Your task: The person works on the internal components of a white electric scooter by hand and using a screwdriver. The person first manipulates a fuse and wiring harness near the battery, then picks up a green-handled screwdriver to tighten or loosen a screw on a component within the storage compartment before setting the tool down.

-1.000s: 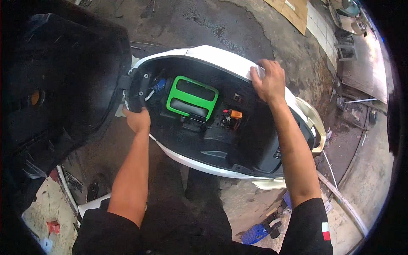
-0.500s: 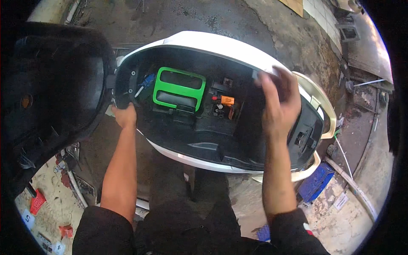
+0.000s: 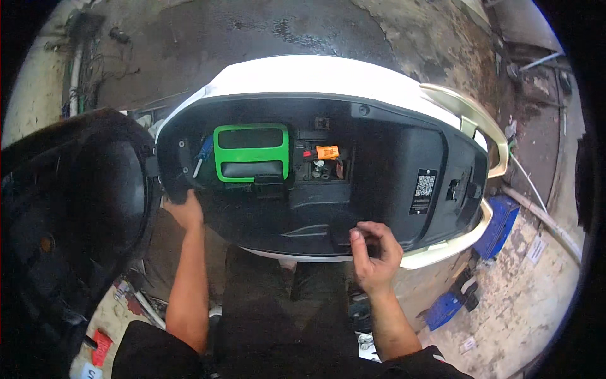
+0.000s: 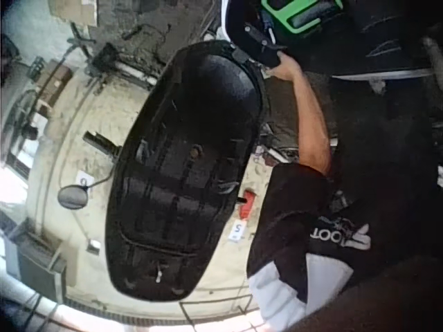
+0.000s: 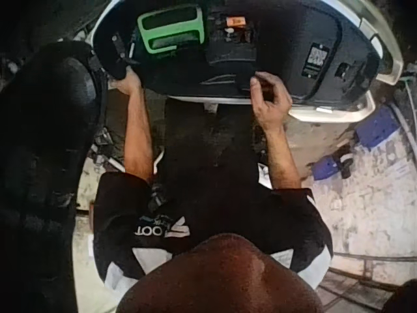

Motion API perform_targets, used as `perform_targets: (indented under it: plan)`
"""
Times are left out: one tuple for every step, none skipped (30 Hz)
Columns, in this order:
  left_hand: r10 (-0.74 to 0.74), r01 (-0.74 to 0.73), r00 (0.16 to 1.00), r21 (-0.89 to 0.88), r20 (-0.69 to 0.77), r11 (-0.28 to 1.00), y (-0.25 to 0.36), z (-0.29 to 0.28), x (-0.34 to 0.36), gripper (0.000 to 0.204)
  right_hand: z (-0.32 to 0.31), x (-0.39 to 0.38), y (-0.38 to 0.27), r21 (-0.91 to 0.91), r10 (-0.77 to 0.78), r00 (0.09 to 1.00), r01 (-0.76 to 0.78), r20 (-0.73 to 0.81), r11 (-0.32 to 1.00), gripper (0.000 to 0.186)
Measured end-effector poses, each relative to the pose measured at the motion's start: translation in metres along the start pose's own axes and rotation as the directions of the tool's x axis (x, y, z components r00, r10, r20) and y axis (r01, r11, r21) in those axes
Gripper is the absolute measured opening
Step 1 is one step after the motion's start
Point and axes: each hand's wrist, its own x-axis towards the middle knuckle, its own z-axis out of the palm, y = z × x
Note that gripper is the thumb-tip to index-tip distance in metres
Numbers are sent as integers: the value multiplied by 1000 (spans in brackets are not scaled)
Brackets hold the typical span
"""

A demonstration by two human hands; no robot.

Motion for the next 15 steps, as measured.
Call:
perform_targets:
  plan:
    - [109, -104, 992, 76, -58, 992, -5, -4, 3, 81, 5, 2, -3, -60, 20, 1000, -21, -17, 998, 11]
    - [219, -201, 970, 155, -108, 967, -10, -8, 5, 85, 10, 2, -6, -120, 39, 999, -42, -34, 992, 11]
    - [339, -302, 922, 198, -189, 932, 0, -9, -6, 78, 14, -1, 1, -200, -45, 998, 34, -48, 979, 11]
    - [344, -311, 922, 191, -179, 931, 21, -11, -17, 78, 17, 0, 2, -208, -43, 997, 30, -59, 978, 11]
    - [503, -498, 857, 70, -110, 864, 46, -14, -31, 68, 18, 0, 3, -266, -69, 995, 48, -70, 963, 12]
    - [648, -651, 759, -63, -66, 756, 71, -17, -47, 59, 18, 0, 3, -321, -95, 993, 66, -75, 945, 13]
    - [619, -559, 773, -312, 139, 768, 91, -16, -62, 50, 21, -1, 4, -315, -86, 994, 58, -74, 947, 13]
    - [600, -382, 718, -521, 352, 763, 112, -11, -80, 42, 21, -3, 4, -322, -59, 994, 25, -97, 946, 13]
    - [635, -365, 584, -535, 505, 762, 135, -6, -94, 39, 22, -3, 5, -326, -39, 992, -3, -122, 945, 13]
    - [651, -348, 426, -550, 628, 759, 154, 4, -105, 35, 23, -2, 6, -328, -26, 989, -24, -148, 945, 13]
    - [725, -417, 344, -595, 596, 687, 171, 15, -112, 35, 24, 0, 4, -345, -45, 989, -5, -138, 939, 12]
    - [787, -477, 256, -635, 561, 607, 184, 27, -117, 34, 26, 1, 0, -343, -48, 990, -2, -135, 939, 12]
    - [787, -475, 258, -636, 560, 608, 193, 39, -124, 34, 26, 3, -4, -336, -11, 991, -34, -131, 941, 12]
    - [847, -623, 156, -615, 509, 484, 200, 51, -131, 35, 26, 5, -7, -329, 24, 991, -66, -130, 942, 12]
    - [886, -745, 42, -577, 461, 335, 204, 62, -134, 35, 25, 7, -5, -329, 19, 991, -61, -131, 942, 12]
